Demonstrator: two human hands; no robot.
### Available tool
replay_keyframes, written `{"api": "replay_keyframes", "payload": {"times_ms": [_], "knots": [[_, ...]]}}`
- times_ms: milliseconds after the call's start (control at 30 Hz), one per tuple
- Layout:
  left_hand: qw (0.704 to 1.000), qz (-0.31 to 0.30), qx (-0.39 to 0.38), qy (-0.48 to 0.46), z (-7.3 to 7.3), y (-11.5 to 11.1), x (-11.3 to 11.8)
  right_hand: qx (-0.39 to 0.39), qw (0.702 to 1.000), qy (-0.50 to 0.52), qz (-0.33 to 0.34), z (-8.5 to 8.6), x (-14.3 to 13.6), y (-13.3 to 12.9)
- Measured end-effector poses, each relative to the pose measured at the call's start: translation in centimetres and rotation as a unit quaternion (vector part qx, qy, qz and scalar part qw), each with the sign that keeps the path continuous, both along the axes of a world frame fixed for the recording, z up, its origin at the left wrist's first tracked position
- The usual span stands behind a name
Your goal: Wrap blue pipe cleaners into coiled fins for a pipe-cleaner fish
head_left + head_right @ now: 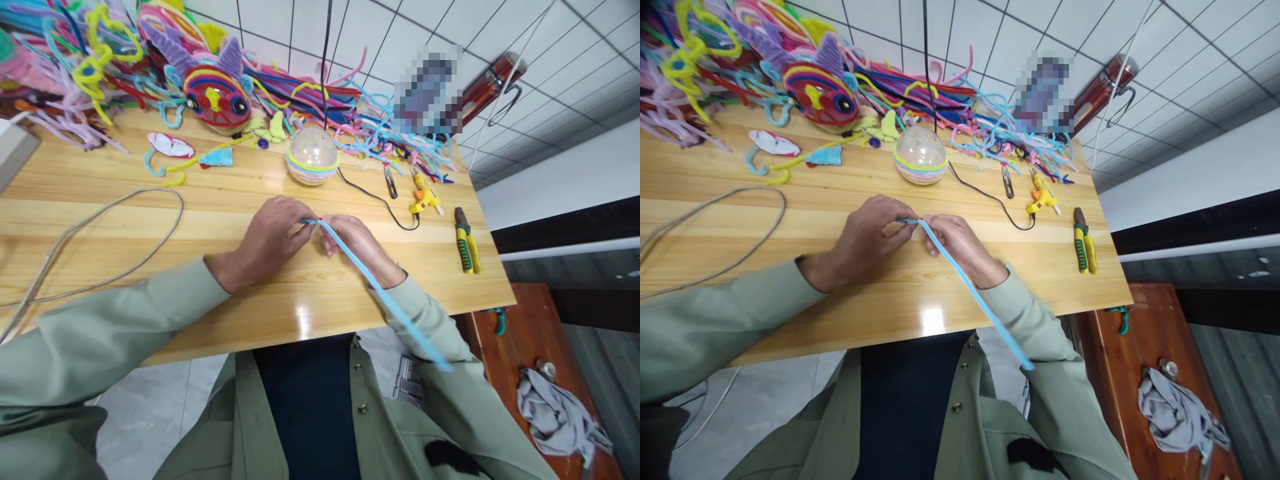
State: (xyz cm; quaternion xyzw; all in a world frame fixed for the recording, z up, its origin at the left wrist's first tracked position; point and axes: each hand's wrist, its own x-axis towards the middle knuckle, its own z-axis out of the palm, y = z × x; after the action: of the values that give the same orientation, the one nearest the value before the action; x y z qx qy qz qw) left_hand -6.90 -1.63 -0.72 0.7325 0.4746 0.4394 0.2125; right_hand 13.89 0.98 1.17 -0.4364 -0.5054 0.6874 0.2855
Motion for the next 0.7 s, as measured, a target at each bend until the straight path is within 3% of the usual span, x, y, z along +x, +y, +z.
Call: {"api": "replay_keyframes", "payload": {"times_ms": [133, 200, 367, 500, 700], "knots": [[0.983, 0.019, -0.128, -0.134, 1.2, -0.3, 0.3, 0.206, 0.971, -0.084, -0.092, 0.2, 0.3, -0.4], [0.963, -0.001, -0.187, -0.196, 1.5, -0.4, 0.5, 0.261, 0.957, -0.075, -0.100, 0.6, 0.2, -0.6], [0.920, -0.063, -0.285, -0.261, 1.7, -0.5, 0.8, 0.236, 0.968, -0.036, -0.070, 1.2, 0.1, -0.7], [0.913, -0.066, -0.318, -0.246, 2.0, -0.7, 0.9, 0.217, 0.971, -0.047, -0.086, 1.0, 0.1, -0.4], [0.903, -0.069, -0.340, -0.253, 2.3, -0.8, 0.9, 0.251, 0.963, -0.038, -0.091, 0.5, 0.2, -0.2]]}}
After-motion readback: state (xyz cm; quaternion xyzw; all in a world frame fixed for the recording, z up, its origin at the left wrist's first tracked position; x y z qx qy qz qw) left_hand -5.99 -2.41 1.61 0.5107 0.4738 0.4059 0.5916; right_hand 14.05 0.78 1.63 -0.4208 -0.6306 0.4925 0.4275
